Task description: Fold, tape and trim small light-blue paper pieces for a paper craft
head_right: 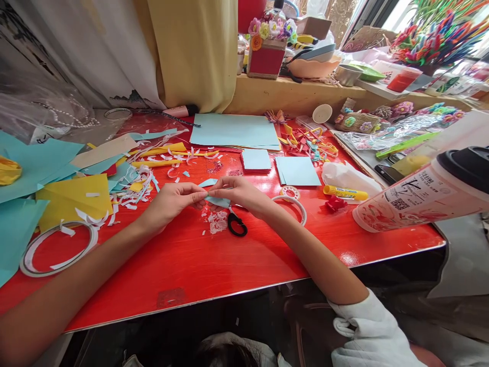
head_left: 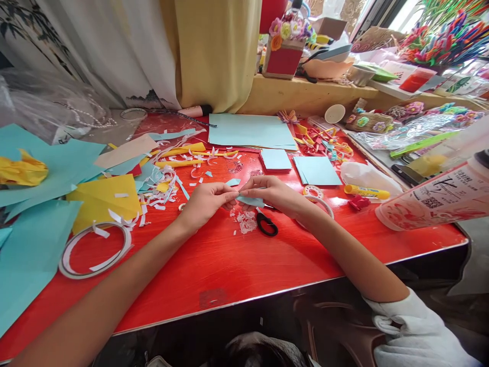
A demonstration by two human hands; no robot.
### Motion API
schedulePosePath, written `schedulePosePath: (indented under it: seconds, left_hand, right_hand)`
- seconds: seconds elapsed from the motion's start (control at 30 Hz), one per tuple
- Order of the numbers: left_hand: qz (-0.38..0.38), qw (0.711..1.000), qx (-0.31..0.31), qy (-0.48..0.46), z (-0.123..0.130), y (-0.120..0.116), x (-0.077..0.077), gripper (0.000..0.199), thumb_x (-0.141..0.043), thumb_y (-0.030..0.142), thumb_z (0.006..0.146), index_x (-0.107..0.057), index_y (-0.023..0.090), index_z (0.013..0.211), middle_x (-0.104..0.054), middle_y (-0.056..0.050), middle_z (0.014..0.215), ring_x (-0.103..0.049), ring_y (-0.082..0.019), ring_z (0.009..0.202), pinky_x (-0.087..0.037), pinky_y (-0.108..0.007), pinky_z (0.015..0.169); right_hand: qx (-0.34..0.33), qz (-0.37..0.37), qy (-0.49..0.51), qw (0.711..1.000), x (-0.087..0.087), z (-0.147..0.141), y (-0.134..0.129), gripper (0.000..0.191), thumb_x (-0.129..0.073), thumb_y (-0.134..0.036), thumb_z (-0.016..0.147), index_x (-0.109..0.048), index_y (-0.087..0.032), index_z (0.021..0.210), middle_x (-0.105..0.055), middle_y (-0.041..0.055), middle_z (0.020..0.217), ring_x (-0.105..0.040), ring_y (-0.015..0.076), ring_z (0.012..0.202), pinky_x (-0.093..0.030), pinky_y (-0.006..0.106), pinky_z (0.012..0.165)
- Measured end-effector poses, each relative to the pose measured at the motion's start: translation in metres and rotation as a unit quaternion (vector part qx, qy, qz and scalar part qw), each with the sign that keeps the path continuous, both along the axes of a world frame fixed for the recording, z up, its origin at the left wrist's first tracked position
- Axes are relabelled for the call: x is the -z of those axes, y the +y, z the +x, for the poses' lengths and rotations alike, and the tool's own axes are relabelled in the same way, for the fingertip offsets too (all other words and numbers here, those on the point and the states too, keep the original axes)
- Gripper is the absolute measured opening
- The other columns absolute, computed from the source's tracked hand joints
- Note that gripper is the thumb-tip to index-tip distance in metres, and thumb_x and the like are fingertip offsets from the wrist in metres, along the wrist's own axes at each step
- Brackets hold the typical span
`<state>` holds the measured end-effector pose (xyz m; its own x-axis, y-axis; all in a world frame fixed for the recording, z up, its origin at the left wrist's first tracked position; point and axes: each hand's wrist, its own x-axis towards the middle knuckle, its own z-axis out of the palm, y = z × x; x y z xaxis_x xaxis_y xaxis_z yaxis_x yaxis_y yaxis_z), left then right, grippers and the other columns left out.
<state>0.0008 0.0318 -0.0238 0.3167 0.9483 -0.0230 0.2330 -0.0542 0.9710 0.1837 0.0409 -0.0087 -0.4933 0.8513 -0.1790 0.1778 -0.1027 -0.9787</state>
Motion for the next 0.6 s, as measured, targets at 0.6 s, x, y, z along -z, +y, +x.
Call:
schedulePosePath:
  seconds: [0.6]
  left_hand:
    - [0.016, 1.0, -0.009, 0.025, 0.0028, -0.0029, 0.0031, 0.027, -0.056, 0.041, 0.072, -0.064, 0.015, 0.072, -0.064, -0.002, 0.064, -0.056, -0.012, 0.058, -0.044, -0.025, 0.062]
  right_hand:
    - [-0.03, 0.104, -0.138, 0.985, -0.0012, 0.0024, 0.0021, 0.02, -0.055, -0.032, 0.076, -0.063, -0.014, 0.076, -0.051, -0.002, 0.059, -0.034, 0.0051, 0.048, -0.025, 0.022, 0.045]
